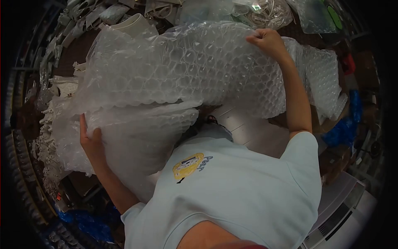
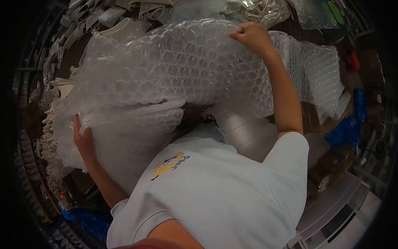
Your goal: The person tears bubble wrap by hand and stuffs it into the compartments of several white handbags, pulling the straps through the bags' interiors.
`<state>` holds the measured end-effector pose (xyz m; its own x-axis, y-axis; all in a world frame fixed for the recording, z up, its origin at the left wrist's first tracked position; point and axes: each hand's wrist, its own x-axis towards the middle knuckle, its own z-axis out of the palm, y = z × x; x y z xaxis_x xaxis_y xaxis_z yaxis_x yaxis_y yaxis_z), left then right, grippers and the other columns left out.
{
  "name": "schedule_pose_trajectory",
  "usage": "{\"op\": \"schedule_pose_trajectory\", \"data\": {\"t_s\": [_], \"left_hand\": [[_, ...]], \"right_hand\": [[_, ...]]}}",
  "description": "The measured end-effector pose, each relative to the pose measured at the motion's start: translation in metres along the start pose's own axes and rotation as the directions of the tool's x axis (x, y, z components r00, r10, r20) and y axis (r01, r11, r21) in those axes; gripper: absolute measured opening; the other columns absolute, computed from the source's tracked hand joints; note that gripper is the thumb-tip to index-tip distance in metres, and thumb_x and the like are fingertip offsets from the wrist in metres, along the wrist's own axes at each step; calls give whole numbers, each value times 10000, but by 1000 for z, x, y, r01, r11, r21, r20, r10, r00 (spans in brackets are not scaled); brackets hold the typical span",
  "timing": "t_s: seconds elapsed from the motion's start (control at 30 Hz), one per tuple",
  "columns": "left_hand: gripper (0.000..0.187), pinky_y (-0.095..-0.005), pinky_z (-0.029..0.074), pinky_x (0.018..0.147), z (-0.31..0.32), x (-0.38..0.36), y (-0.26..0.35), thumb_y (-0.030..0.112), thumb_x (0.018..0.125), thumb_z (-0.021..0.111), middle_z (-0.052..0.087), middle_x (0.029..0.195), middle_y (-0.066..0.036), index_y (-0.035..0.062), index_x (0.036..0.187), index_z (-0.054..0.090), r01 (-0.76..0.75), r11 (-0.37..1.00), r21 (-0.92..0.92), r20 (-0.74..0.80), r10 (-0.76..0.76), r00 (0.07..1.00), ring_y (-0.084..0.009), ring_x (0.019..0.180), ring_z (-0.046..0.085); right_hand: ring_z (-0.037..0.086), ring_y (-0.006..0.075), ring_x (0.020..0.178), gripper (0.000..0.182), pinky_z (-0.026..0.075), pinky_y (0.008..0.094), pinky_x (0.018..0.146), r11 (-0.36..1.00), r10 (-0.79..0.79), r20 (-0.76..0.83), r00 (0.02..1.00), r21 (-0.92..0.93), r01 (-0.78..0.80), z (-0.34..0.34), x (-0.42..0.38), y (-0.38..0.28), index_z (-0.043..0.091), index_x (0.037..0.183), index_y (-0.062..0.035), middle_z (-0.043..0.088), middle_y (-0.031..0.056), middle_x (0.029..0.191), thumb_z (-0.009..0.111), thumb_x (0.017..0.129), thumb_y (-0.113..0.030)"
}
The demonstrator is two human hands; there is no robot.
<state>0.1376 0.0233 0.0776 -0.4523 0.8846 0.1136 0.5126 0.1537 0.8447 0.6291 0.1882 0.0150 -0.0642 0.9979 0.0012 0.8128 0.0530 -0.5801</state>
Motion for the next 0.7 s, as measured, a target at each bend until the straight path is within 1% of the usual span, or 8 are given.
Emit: {"op": "schedule_pose_trajectory", "data": {"t_s": [0.03,0.1,0.17,0.3,0.37,0.6,0.67,0.7], "left_hand": [[606,-208,436,720,4,-12,11,-43,715,513,593,1127,-93,40,1314,457,-189,982,28,-9,189,982,-88,776,541],[661,-214,448,722,4,-35,27,-63,684,520,585,1166,-124,66,1328,450,-282,949,138,124,266,956,-107,777,566],[735,-236,476,701,12,-63,52,-73,631,552,615,1082,-173,98,1339,449,-499,835,231,401,386,831,-154,715,607],[843,-310,466,517,47,-113,99,6,582,638,557,562,-92,121,1377,386,-661,750,-9,789,411,456,-213,442,545],[879,-322,441,470,81,-124,101,33,578,657,498,479,-63,126,1397,351,-639,768,-37,797,409,445,-204,392,511],[873,-342,441,480,111,-96,53,41,618,645,527,524,-101,103,1414,291,-463,840,284,371,349,861,-253,446,536],[847,-348,450,496,85,-81,35,40,637,637,536,536,-116,96,1410,294,-349,895,279,242,286,927,-267,464,547],[828,-362,460,524,72,-81,30,48,648,640,547,558,-133,93,1403,304,-251,937,241,258,187,948,-285,497,563]], "right_hand": [[578,188,587,302,459,330,586,999,3,-73,997,-32,-6,-4,0,-7,654,706,-57,590,68,609,668,757,-355],[607,217,610,315,475,343,598,998,-10,-154,988,-65,0,-4,1,-19,653,700,-60,603,84,617,639,771,-367],[613,233,592,259,469,346,544,895,-317,-314,895,-410,173,3,1,-37,665,773,-86,624,86,641,629,784,-342],[633,274,651,198,504,384,564,869,-371,-113,922,-392,302,50,-29,-141,662,721,-83,629,112,665,612,720,-275],[623,264,611,155,499,372,543,821,-498,-78,864,-364,440,72,-45,-154,661,723,-86,612,101,621,637,694,-236],[581,258,550,284,486,327,547,715,-577,463,673,-111,690,74,-59,-146,653,920,-80,558,70,565,697,674,-215],[604,229,578,577,468,326,536,836,-506,461,729,470,282,41,-69,-157,536,1200,-120,608,103,657,738,691,-304],[604,229,578,577,468,326,536,832,-518,462,720,469,298,41,-73,-158,536,1200,-120,608,103,657,738,691,-304]]}}
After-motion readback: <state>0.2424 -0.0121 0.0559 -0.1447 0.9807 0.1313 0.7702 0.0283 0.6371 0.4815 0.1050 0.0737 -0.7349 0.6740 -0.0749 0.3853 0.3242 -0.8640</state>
